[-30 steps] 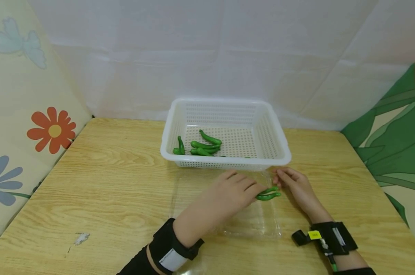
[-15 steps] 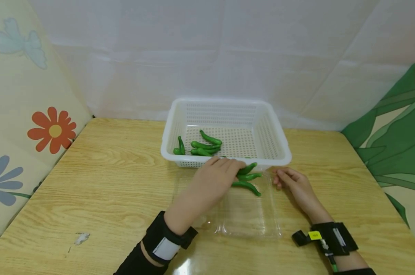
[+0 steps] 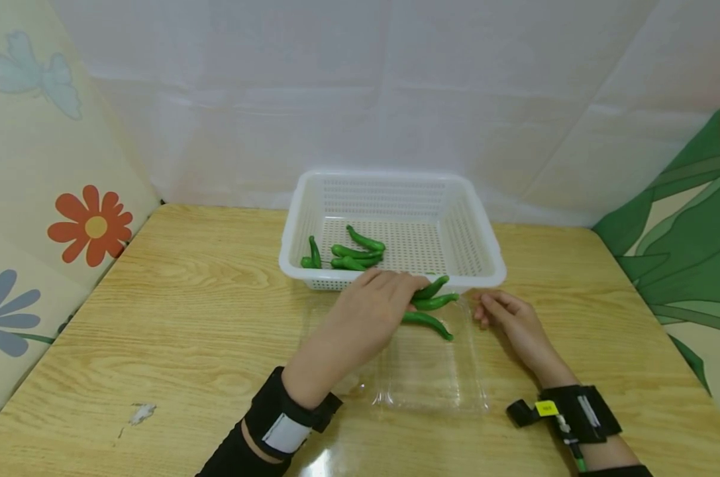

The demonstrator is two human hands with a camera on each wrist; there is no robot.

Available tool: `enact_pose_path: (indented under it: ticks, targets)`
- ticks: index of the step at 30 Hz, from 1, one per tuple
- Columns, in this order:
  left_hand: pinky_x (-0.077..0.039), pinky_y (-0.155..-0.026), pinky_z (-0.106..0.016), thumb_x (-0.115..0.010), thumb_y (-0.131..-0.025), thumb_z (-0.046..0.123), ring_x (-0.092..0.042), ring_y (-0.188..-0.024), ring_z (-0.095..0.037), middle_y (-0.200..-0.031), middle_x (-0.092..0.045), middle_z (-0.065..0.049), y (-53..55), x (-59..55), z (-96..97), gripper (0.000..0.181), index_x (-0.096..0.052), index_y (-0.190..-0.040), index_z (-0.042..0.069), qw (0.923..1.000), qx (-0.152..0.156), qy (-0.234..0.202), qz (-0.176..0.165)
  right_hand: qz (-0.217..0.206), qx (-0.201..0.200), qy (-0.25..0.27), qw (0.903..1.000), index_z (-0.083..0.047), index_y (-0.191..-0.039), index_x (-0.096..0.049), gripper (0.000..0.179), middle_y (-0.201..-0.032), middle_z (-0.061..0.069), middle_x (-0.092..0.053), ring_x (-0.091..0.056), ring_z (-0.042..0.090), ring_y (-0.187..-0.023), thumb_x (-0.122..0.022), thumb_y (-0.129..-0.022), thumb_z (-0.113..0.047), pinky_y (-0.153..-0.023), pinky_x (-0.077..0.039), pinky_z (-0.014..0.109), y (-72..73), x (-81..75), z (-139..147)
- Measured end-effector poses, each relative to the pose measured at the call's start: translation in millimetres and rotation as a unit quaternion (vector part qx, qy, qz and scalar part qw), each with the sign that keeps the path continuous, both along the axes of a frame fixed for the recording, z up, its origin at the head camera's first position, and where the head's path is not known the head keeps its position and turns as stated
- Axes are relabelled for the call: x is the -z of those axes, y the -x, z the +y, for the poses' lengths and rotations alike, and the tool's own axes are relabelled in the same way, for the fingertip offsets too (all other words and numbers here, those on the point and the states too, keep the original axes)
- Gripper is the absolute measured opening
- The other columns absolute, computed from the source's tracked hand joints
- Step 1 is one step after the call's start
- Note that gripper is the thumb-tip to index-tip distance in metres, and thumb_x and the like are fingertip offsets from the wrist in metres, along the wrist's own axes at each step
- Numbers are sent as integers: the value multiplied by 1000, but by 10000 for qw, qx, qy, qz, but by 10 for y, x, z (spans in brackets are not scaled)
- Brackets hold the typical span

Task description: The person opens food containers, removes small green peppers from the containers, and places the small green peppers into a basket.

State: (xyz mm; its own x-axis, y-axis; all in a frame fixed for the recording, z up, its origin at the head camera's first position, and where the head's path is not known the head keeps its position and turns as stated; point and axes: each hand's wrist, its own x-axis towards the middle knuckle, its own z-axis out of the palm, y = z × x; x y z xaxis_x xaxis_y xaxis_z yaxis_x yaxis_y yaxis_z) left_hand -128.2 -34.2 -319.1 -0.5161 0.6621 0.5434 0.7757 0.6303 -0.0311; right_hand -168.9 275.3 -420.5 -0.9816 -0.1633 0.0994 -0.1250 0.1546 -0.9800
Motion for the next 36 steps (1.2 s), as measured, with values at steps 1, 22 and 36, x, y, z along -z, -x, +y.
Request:
enact_pose_path:
  ticks: [1,22,36]
  targets:
    - [-43,-105,-32,-55,-101,10,-61,-114,-19,-122,-64,-6,5,1,-4,31,-51,-131,4,9999,12,-63,103,1,4,14,10000,10,-111,-63,30,-83,2,-66,-61,9,-73,-52,-104,-17,-65,-53,20,-1,-1,-2]
    - [-43,-105,-37,-61,-98,13,-63,-108,-17,-116,-67,-4,127,29,-108,27,-56,-123,4,9920,-282,-763,963,-9,42,-176,9998,3,-110,-65,28,-83,1,-66,-61,8,-73,-51,-105,-21,-66,-54,20,-5,1,8]
    - [-42,-106,-43,-60,-98,14,-65,-103,-21,-110,-69,-8,170,82,-110,25,-57,-119,2,9809,-1078,-1387,840,10,48,-122,9999,6,-111,-65,28,-83,1,-66,-61,9,-73,-51,-104,-19,-65,-53,20,-4,2,5]
